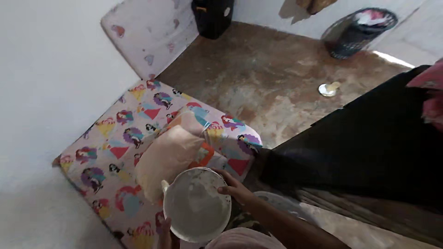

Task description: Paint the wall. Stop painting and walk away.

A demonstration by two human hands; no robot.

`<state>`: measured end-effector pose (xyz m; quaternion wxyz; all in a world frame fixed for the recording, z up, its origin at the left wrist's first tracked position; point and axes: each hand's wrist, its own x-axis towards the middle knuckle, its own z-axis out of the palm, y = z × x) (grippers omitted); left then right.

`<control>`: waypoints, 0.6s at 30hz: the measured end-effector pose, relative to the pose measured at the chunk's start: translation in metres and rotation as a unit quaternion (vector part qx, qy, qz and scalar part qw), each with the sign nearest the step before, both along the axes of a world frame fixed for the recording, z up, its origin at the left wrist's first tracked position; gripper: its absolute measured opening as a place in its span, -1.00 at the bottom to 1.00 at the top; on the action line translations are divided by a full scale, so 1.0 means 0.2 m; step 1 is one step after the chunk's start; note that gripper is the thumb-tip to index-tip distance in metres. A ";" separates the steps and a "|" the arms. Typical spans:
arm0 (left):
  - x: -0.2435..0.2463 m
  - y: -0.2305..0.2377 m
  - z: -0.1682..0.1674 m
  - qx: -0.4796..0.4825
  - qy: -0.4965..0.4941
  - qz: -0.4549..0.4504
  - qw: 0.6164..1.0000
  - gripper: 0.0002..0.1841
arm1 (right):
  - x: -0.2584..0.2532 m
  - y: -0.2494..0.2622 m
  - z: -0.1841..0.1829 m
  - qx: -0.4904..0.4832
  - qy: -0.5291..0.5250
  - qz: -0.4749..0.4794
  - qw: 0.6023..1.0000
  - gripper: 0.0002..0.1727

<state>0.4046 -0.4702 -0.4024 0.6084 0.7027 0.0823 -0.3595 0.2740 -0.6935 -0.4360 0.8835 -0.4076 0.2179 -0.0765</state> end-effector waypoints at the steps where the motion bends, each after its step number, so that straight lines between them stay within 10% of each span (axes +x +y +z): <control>1: 0.05 -0.13 0.00 0.005 0.007 -0.019 1.000 -0.48 | 0.01 -0.10 0.00 -0.007 0.001 -0.016 1.000 0.01; 18: 0.24 -1.65 0.02 -0.049 0.084 -0.375 0.922 -0.26 | -0.44 -0.91 0.03 -0.027 0.023 -0.362 0.932 0.33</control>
